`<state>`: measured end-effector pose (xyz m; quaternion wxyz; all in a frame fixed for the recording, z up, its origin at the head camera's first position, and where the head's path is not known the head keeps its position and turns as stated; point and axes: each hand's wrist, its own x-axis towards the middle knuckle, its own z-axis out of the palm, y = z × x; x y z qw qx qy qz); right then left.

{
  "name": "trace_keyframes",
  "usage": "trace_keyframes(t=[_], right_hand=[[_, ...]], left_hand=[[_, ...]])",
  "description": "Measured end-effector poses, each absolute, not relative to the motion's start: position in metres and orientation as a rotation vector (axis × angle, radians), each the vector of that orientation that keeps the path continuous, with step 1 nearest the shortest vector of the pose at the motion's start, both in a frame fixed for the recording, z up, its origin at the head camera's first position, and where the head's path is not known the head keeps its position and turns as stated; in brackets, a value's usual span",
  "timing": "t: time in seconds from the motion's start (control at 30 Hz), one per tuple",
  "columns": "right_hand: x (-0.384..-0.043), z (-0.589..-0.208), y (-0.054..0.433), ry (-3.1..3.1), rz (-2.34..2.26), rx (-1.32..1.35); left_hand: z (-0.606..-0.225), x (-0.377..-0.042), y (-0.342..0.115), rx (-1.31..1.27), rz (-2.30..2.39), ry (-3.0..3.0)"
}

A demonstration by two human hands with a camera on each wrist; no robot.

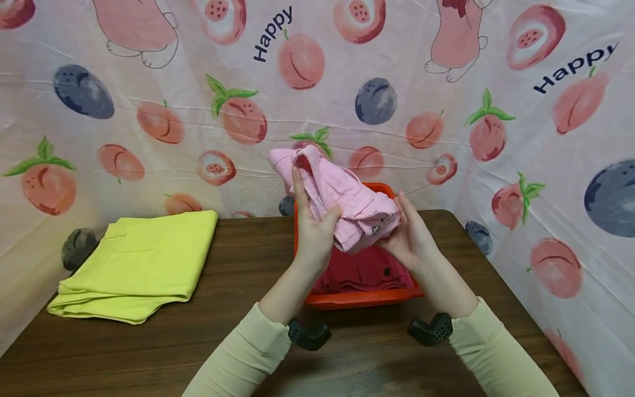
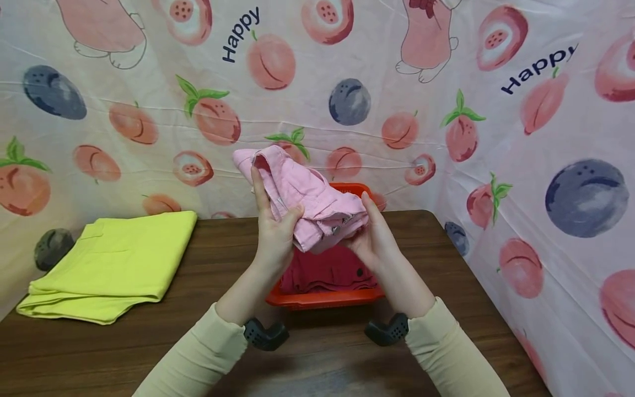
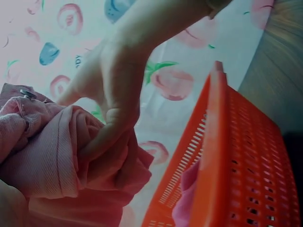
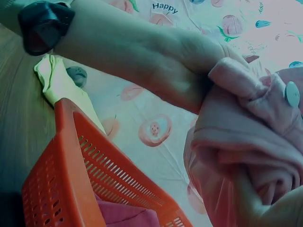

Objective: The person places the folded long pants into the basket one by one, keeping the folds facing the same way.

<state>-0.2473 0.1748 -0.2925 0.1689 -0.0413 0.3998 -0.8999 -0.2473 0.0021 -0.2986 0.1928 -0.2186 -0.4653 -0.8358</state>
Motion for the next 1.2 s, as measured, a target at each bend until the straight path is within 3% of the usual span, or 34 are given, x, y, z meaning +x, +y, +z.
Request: trace_keyframes(t=[0.17, 0.43, 0.87, 1.2], right_hand=[[-0.253, -0.29, 0.173, 1.194, -2.589, 0.04], [-0.261, -0.288, 0.177, 1.42, -2.628, 0.054], [-0.262, -0.278, 0.189, 1.561, -2.633, -0.223], [-0.26, -0.273, 0.2, 1.516, -2.602, -0.475]], left_hand=[[-0.304, -0.244, 0.003, -0.587, -2.357, -1.366], [-0.314, -0.241, -0.004, -0.579, -2.408, -1.387], [-0.308, -0.258, -0.049, -0.373, -2.755, -1.001], [-0.305, -0.266, -0.079, -0.362, -2.944, -1.3]])
